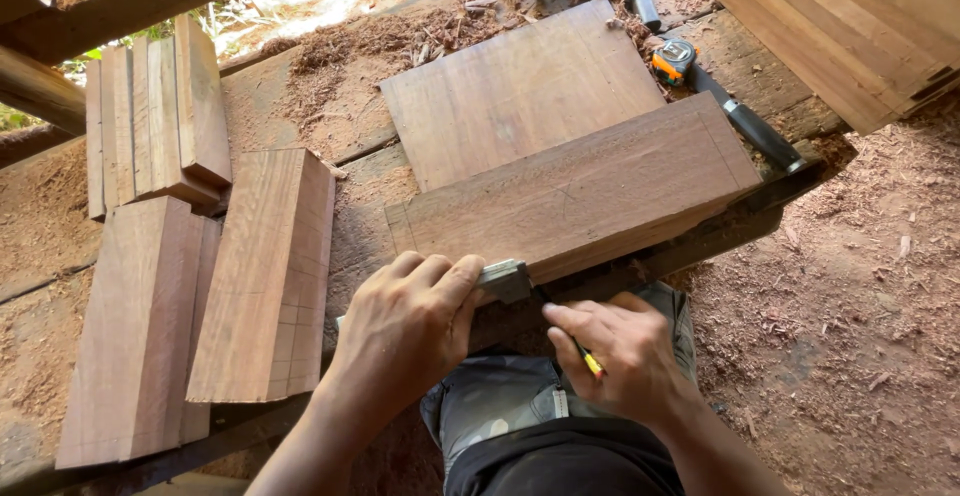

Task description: The person uses a metal square and a pencil to draw straight lines on a rectangular wooden plank. They reposition the square multiple times to mark different sections of the wood. After marking, the person picks up the plank and places it on a stack of other wooden pieces.

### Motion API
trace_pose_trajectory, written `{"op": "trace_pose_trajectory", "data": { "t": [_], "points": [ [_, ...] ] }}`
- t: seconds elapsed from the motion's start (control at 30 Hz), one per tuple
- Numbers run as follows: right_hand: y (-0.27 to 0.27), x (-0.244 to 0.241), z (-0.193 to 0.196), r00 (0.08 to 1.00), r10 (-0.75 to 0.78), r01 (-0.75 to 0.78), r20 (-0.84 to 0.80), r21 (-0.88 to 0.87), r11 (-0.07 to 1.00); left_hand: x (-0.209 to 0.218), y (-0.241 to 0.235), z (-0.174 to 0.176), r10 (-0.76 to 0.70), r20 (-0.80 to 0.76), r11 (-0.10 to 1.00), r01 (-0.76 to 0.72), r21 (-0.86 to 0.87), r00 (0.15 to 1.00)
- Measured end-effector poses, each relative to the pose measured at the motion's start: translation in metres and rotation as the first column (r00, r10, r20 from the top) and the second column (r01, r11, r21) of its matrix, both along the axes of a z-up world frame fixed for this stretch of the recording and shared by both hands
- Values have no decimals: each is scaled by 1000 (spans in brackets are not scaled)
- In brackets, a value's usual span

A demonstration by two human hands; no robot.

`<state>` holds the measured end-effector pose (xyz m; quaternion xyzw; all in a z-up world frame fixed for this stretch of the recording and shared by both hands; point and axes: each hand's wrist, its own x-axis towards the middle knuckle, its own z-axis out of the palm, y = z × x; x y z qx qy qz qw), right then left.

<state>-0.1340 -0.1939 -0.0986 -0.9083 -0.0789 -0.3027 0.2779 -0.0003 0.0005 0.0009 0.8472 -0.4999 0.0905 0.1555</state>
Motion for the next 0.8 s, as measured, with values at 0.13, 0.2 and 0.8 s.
{"op": "trace_pose_trajectory", "data": {
  "t": [0.13, 0.2, 0.8],
  "points": [
    [0, -3, 11, 1000, -11, 11, -10, 17, 1000, 1, -1, 1, 0, 8, 1000, 0, -18, 1000],
    [0, -6, 3, 999, 4, 1, -41, 109, 994, 1, 0, -2, 4, -4, 1000, -4, 8, 1000],
    [3, -19, 31, 983, -4, -24, 186, 146, 989, 3, 1, -9, 0, -25, 1000, 0, 16, 1000]
  ]
}}
